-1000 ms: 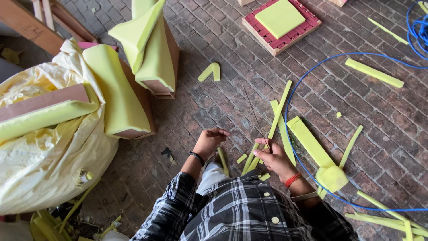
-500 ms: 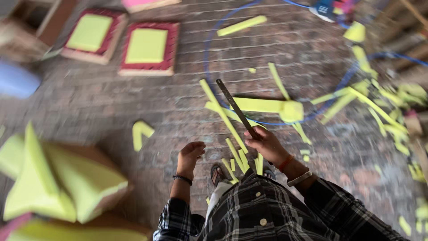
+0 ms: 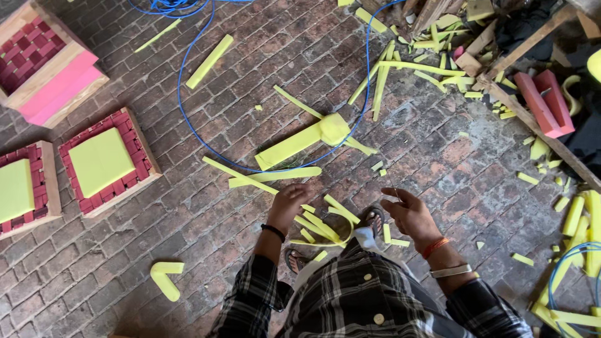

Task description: The person cuts yellow foam pieces with a knife, applies adhesive using a spray gun, and attaches the pieces to a foam cushion frame. The person also refills the adhesive from a large container and continues assembling the cushion components.

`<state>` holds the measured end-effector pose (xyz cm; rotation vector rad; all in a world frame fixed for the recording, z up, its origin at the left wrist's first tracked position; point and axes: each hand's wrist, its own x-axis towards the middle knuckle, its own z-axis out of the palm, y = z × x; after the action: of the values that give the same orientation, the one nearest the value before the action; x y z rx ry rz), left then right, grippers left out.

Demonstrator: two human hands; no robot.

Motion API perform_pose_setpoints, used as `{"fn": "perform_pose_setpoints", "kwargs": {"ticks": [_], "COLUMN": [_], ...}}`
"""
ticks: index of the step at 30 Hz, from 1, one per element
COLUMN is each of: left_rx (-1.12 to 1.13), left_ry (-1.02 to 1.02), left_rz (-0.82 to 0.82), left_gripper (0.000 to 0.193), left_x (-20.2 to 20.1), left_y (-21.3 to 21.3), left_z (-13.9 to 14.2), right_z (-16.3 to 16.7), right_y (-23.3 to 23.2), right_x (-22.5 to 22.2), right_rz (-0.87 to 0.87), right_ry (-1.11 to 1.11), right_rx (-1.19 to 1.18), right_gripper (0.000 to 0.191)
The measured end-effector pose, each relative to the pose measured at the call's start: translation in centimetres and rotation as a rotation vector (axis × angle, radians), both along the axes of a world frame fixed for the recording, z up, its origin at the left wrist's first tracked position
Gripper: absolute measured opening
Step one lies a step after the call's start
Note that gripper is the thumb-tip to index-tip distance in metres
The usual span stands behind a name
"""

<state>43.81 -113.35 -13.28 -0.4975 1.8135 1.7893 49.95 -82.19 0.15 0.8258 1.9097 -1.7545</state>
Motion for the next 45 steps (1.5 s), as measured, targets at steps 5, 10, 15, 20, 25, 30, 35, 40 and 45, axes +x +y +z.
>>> {"fn": "perform_pose_setpoints", "kwargs": {"ticks": [5, 10, 15, 20, 25, 30, 35, 40, 45], "left_rx": [0.143, 0.054, -0.083, -0.163, -0.234, -0.194, -0.120, -0.052, 0.481], "left_ry": [0.116, 0.066, 0.062, -0.205, -0.273, -0.426, -0.392, -0.525, -0.444], "left_rz": [-0.057, -0.064, -0.134, -0.053, -0.098, -0.015, 0.062, 0.229, 1.120], "left_gripper": [0.033, 0.035, 0.034, 0.037, 0.036, 0.033, 0.028, 0.023, 0.013], "left_x": [-3.6, -5.8, -6.3, -8.4, -11.9, -14.9, -18.9, -17.0, -17.6], "left_y": [6.0, 8.0, 6.4, 1.9, -4.8, -9.5, -11.3, -12.1, -15.9], "left_z": [-0.5, -2.1, -2.3, -4.6, -13.8, -25.9, -34.6, -39.6, -44.0], "right_z": [-1.4, -3.4, -5.4, -9.3, -19.5, -34.9, -49.9, -62.7, -72.6], "right_y": [4.8, 7.8, 7.1, 5.1, 1.1, -5.2, -12.1, -19.0, -24.5], "right_x": [-4.4, -8.6, -12.3, -16.1, -17.6, -18.2, -23.3, -28.2, -33.9], "right_rz": [-0.017, 0.073, 0.229, 0.174, 0.136, 0.294, 0.482, 0.340, 0.320], "right_ry": [0.041, -0.004, -0.096, -0.031, -0.051, 0.120, -0.206, -0.239, -0.131], "right_rx": [-0.090, -0.178, -0.080, -0.125, -0.134, 0.131, 0.298, 0.118, 0.283], "right_gripper": [0.039, 0.035, 0.037, 0.034, 0.027, 0.025, 0.037, 0.040, 0.031]}}
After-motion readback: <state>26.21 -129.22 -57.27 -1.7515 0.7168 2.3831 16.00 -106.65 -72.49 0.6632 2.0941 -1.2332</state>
